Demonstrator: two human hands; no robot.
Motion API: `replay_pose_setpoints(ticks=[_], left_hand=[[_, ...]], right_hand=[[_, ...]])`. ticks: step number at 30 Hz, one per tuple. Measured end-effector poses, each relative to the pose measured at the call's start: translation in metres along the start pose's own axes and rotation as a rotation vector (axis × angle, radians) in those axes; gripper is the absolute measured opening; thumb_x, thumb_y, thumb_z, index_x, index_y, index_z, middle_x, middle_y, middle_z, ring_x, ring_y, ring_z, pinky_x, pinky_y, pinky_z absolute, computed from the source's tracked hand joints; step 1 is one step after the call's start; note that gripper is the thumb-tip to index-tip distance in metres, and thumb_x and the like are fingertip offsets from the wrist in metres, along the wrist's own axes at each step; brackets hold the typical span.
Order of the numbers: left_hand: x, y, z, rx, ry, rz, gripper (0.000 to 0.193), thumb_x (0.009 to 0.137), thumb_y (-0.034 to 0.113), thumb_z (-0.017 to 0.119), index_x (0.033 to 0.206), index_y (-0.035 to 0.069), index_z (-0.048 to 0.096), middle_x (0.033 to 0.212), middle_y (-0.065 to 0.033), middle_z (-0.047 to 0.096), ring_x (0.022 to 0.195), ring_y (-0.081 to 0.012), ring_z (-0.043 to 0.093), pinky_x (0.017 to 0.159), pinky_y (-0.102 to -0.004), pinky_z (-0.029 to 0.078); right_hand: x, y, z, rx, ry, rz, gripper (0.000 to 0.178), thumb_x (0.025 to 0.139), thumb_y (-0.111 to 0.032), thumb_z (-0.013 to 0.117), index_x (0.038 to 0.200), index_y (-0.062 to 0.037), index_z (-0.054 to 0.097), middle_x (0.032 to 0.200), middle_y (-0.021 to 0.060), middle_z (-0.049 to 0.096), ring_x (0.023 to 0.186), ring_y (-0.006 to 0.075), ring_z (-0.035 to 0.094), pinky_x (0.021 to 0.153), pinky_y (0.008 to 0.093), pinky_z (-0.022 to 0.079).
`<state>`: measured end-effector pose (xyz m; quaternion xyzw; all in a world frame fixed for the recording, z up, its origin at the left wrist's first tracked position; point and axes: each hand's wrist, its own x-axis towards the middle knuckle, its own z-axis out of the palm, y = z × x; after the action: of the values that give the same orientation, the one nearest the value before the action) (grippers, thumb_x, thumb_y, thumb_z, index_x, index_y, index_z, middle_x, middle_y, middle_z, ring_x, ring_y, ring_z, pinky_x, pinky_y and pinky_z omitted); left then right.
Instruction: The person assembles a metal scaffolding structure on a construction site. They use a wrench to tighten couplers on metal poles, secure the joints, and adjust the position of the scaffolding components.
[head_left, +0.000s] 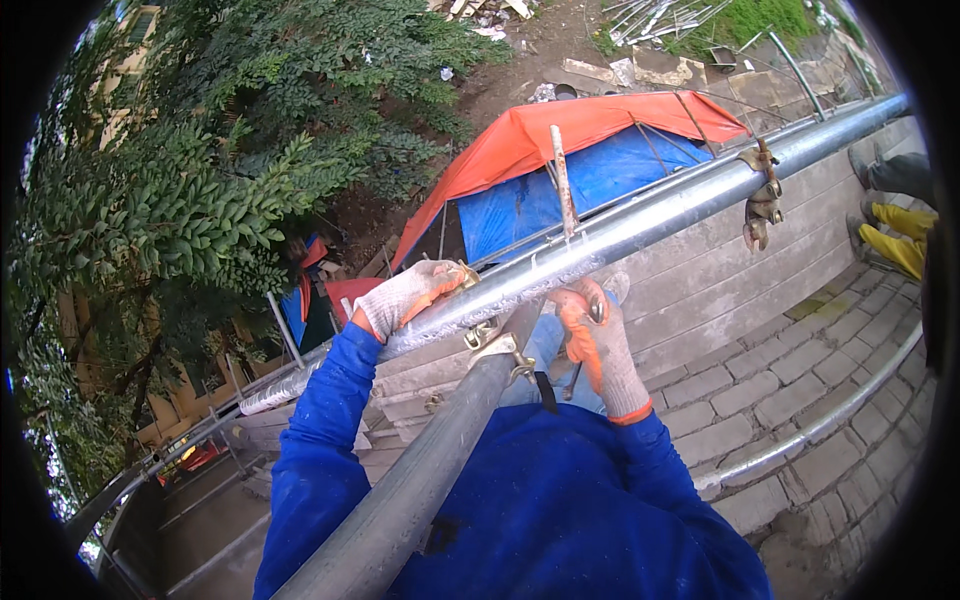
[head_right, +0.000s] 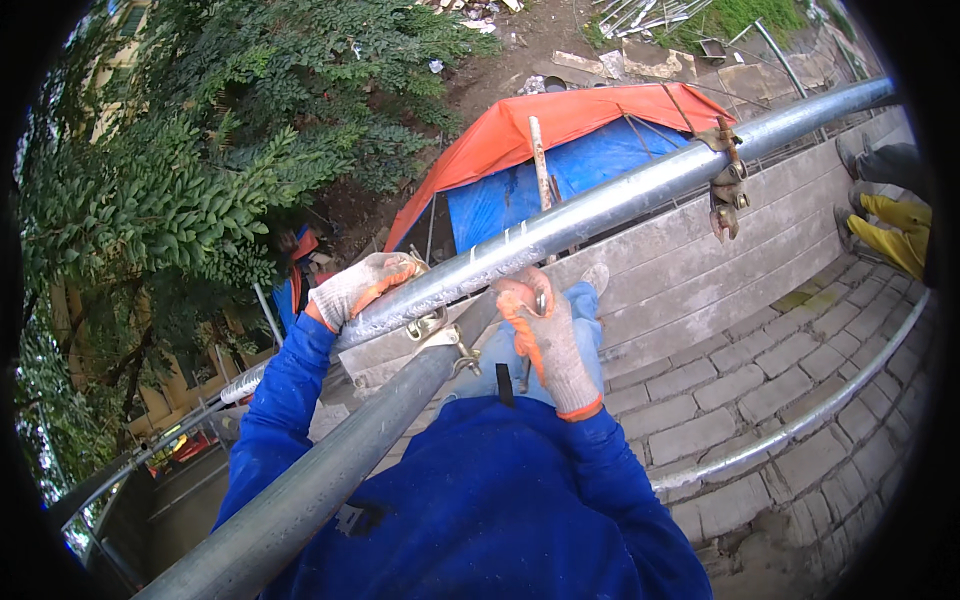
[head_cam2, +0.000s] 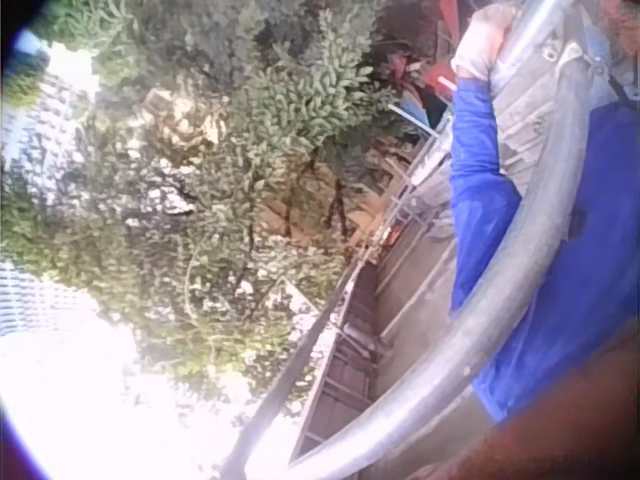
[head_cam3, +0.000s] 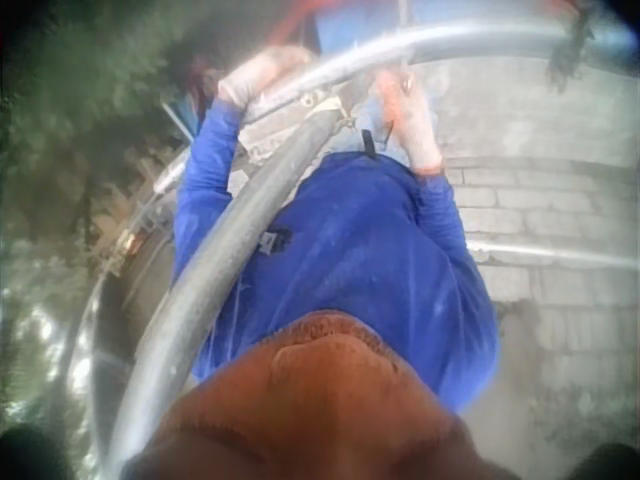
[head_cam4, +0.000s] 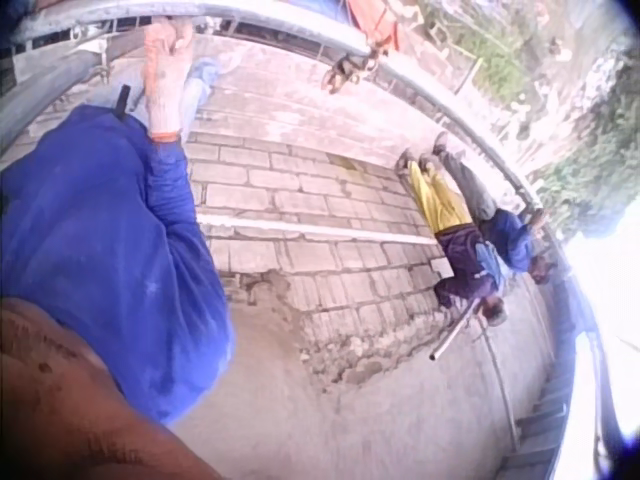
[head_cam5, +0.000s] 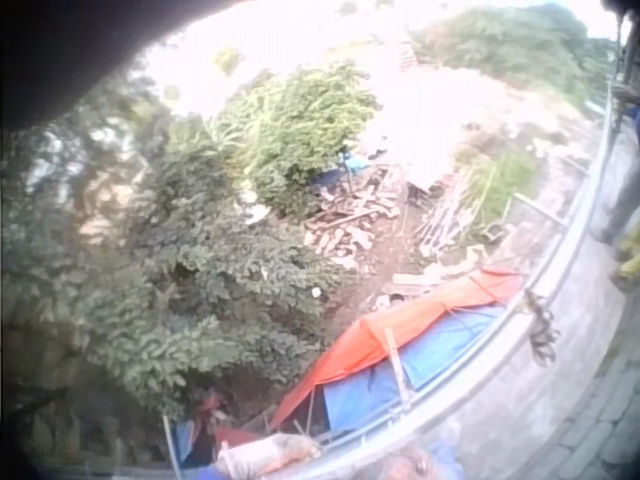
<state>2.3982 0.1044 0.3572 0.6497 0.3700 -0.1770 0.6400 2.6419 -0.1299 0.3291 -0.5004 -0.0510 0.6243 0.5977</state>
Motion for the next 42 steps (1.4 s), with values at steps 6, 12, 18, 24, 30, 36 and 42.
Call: replay_pose_setpoints(ticks=[6, 12, 18, 24, 30, 36, 42], left_hand=[[-0.014, 0.040, 0.008, -0.113, 0.065, -0.034, 0.051, 0.107, 0.047, 0.051, 0.137, 0.007, 0.062, 0.117, -0.0017, 0.066, 0.099, -0.0113, 0.059, 0.091, -0.0271, 0.048], [-0.028, 0.047, 0.026, 0.109, 0.580, 0.202, 0.039, 0.101, 0.015, 0.063, 0.137, 0.001, 0.058, 0.126, -0.0159, 0.066, 0.106, -0.0208, 0.067, 0.093, -0.0330, 0.054], [-0.118, 0.102, 0.086, 0.214, 0.751, 0.229, 0.022, 0.091, -0.002, 0.066, 0.113, -0.004, 0.067, 0.101, -0.0154, 0.071, 0.083, -0.0186, 0.070, 0.077, -0.0309, 0.056], [-0.077, 0.102, 0.127, 0.219, 0.563, 0.070, 0.045, 0.102, 0.021, 0.060, 0.140, -0.003, 0.056, 0.135, -0.0316, 0.059, 0.139, -0.0411, 0.049, 0.115, -0.0419, 0.036], [-0.085, 0.062, 0.109, 0.054, 0.632, -0.237, 0.043, 0.103, 0.030, 0.060, 0.077, -0.003, 0.068, 0.068, -0.0054, 0.060, 0.065, -0.0127, 0.049, 0.058, -0.0360, 0.038], [-0.077, 0.176, 0.111, 0.305, 0.212, -0.313, 0.053, 0.101, 0.039, 0.063, 0.141, 0.004, 0.058, 0.132, -0.0123, 0.066, 0.123, -0.0239, 0.060, 0.105, -0.0415, 0.047], [-0.073, 0.140, 0.119, 0.009, 0.287, -0.027, 0.033, 0.099, 0.028, 0.070, 0.121, 0.003, 0.068, 0.114, -0.0055, 0.068, 0.103, -0.0136, 0.062, 0.086, -0.0336, 0.052]], right_hand=[[0.040, -0.020, 0.027, 0.408, 0.026, -0.072, 0.044, 0.097, -0.017, 0.072, 0.135, -0.0131, 0.051, 0.117, 0.0081, 0.067, 0.095, 0.0135, 0.062, 0.077, 0.0314, 0.046], [0.045, -0.019, 0.028, 0.408, -0.116, -0.111, 0.044, 0.095, -0.015, 0.072, 0.134, -0.0113, 0.052, 0.126, 0.0154, 0.064, 0.112, 0.0193, 0.063, 0.089, 0.0337, 0.052], [0.044, -0.036, 0.032, 0.286, -0.059, -0.088, 0.043, 0.093, -0.016, 0.076, 0.130, -0.0111, 0.054, 0.117, 0.0118, 0.069, 0.090, 0.0105, 0.066, 0.055, 0.0229, 0.041], [0.070, -0.030, 0.009, 0.427, 0.015, -0.156, 0.034, 0.088, -0.015, 0.081, 0.115, -0.0095, 0.060, 0.091, 0.0013, 0.063, 0.057, 0.0067, 0.050, 0.042, 0.0251, 0.033], [0.065, -0.038, 0.044, 0.282, -0.135, -0.066, 0.035, 0.091, -0.023, 0.079, 0.118, -0.0062, 0.065, 0.082, -0.0007, 0.066, 0.045, 0.0062, 0.045, 0.038, 0.0266, 0.030], [0.067, -0.035, 0.011, 0.349, -0.157, -0.048, 0.045, 0.097, -0.035, 0.068, 0.129, -0.0036, 0.060, 0.076, 0.0051, 0.063, 0.041, 0.0118, 0.047, 0.036, 0.0303, 0.032], [0.049, -0.051, 0.025, 0.254, -0.081, -0.061, 0.056, 0.084, -0.041, 0.086, 0.118, -0.0035, 0.061, 0.072, -0.0013, 0.052, 0.045, 0.0085, 0.036, 0.040, 0.0318, 0.022]])
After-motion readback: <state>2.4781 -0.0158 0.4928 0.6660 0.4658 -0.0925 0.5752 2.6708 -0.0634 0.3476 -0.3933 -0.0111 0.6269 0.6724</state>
